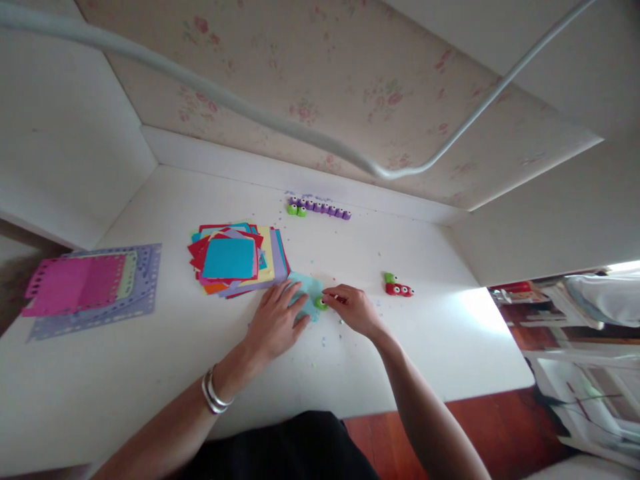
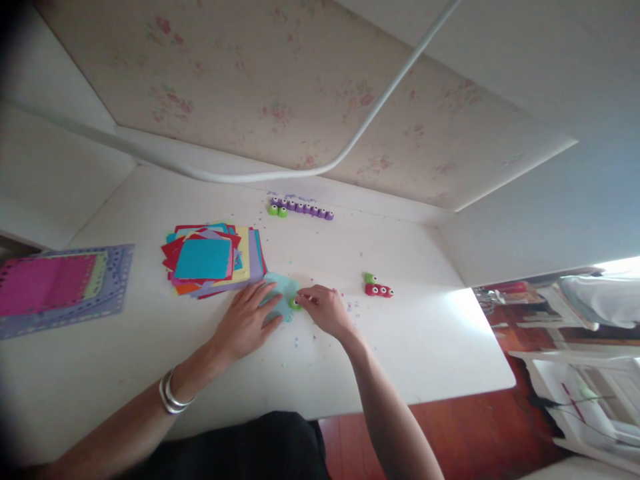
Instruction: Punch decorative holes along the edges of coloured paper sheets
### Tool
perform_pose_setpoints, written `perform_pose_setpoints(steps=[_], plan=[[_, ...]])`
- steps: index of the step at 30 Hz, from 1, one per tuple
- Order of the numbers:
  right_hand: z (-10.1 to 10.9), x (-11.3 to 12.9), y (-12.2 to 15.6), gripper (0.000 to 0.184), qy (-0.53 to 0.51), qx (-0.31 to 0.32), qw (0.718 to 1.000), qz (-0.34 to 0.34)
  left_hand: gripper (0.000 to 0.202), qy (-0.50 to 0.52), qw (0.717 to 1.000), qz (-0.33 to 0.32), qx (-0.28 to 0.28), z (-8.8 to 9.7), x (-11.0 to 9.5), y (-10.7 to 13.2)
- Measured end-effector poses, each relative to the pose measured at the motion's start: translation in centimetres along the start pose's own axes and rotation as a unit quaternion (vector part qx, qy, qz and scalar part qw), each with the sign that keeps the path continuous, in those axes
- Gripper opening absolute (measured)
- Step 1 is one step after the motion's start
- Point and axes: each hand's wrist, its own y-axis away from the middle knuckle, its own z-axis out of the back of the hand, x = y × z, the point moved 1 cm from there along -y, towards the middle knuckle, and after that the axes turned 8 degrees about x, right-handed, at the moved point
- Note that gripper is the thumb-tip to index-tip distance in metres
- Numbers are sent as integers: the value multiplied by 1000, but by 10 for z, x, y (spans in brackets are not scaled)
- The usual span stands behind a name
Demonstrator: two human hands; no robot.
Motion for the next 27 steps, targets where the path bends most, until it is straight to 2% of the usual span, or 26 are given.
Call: perform_pose_setpoints(steps=[5,21,27], plan=[[-3,-1,-3,19,-1,-5,1000,14,32,0,1000,5,21,-8,-3,3],[-2,4,-3,26,-16,17,1000,5,28,10,1000,15,-7,-5,-6,5],[-3,6,-6,29,13,-11,1000,11,29,5,1000,14,-5,-6,-6,5]])
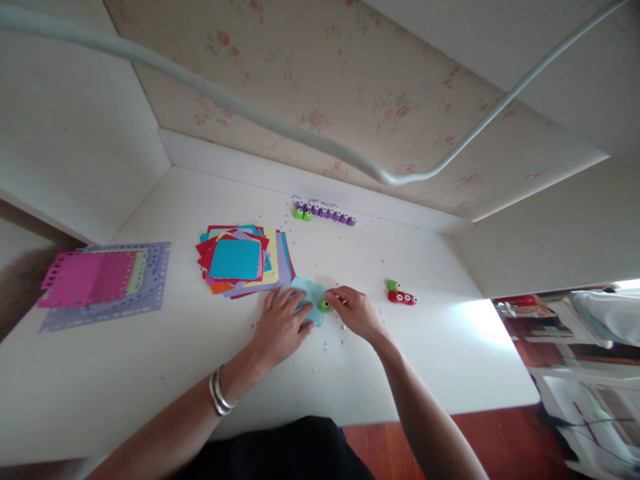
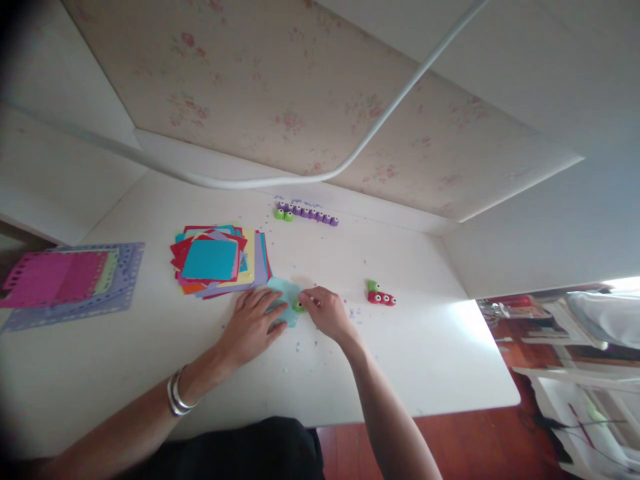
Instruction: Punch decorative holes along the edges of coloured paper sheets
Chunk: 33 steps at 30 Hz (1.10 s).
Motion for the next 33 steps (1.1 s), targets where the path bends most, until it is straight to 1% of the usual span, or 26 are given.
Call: perform_pose_setpoints(steps=[4,8,16,18,21,24,28,33], plan=[[-6,3,-3,27,43,-15,999,0,29,4,1000,3,-2,1,-1,0],[-11,4,-4,27,51,-23,998,7,29,10,1000,5,-5,2,-2,0],[-4,1,-3,29,47,-17,999,-7,28,13,1000,6,-9,1,-3,0],[-2,1,-3,34,48,-14,999,-13,27,15,1000,5,-13,1,-3,1],[2,1,-4,45,63,-13,996,-55,27,13,1000,6,-14,0,-3,1],[3,0,-5,52,79,6,993,-88,27,5,1000,7,-9,-1,-3,0],[1,-2,-4,56,87,33,991,-98,28,3,1000,9,-13,-2,-3,0],[-4,-5,-4,59,85,43,989,-112,29,-1,1000,9,-14,-3,-3,0]])
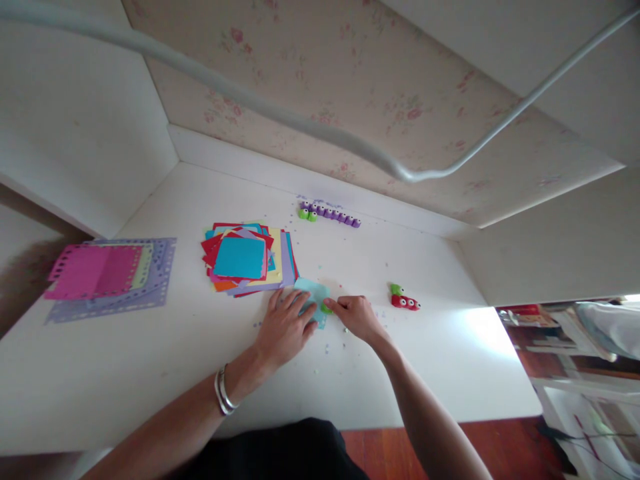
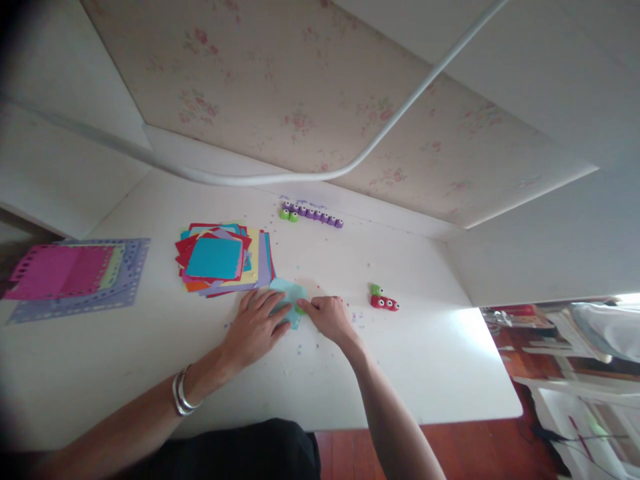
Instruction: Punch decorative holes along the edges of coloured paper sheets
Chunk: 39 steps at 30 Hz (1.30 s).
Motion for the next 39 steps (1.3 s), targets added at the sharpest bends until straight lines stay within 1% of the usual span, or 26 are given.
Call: perform_pose_setpoints(steps=[4,8,11,23,28,31,33,36,39], plan=[[-3,0,-1,58,-40,17,999,-15,29,-5,1000,1,10,0,0,0],[-6,0,-1,58,-50,10,998,-27,29,-5,1000,2,15,0,1,0],[-8,-2,-1,58,-57,23,997,-43,30,-7,1000,2,20,0,1,-1],[-2,-1,-5,58,-64,72,994,-49,28,-18,1000,-1,26,-1,0,-3],[0,0,-5,58,-58,70,995,-52,28,-25,999,-2,21,0,0,-2],[0,-2,-5,58,-70,74,994,-48,27,-28,999,-9,13,1,-1,-2],[0,-5,-6,58,-81,74,992,-58,27,-30,999,-10,5,1,-1,-1],[1,-9,-5,56,-86,60,992,-75,26,-31,999,-9,-1,2,-2,0],[2,-11,0,53,-87,44,993,-67,26,-32,999,-8,0,2,-2,0]])
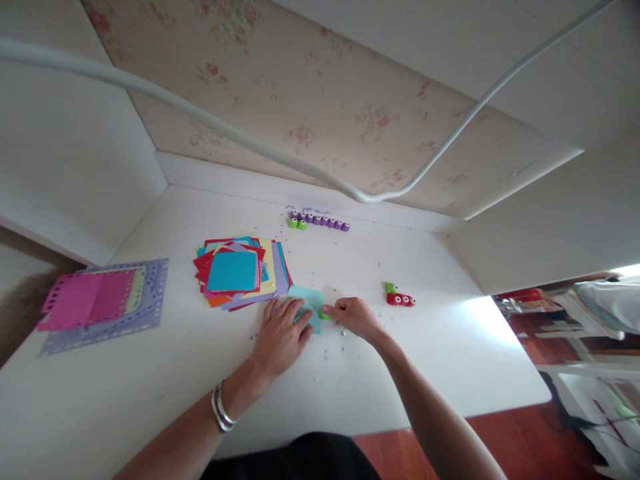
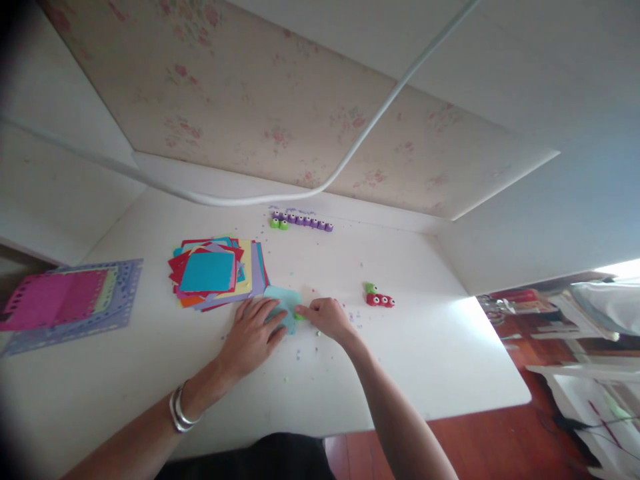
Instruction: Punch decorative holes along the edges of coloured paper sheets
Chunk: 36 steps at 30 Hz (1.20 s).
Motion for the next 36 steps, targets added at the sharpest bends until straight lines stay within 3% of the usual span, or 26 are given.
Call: perform_pose_setpoints(steps=[5,9,16,21,24,26,29,31,36], plan=[[9,-7,14,47,28,-28,999,15,25,-2,1000,2,1,0,0,0],[17,-8,30,47,62,-87,994,19,26,-5,1000,0,3,0,0,0],[3,1,46,24,150,-116,982,18,27,-1,1000,8,12,3,-1,-2],[8,-12,52,27,54,-84,994,42,26,-5,1000,9,17,3,-2,-4],[27,-35,56,36,-58,-54,995,55,25,-9,1000,8,19,1,-1,-5],[50,-55,57,41,-95,-84,990,64,25,-10,1000,4,17,-1,-1,-5],[93,-87,56,42,-40,-196,979,48,25,-10,1000,-1,13,-1,-1,-5],[119,-103,51,42,20,-230,973,6,26,-11,1000,-1,13,0,-2,-5],[154,-127,28,35,166,-199,965,-48,26,-15,1000,-3,10,-1,-1,-5]])
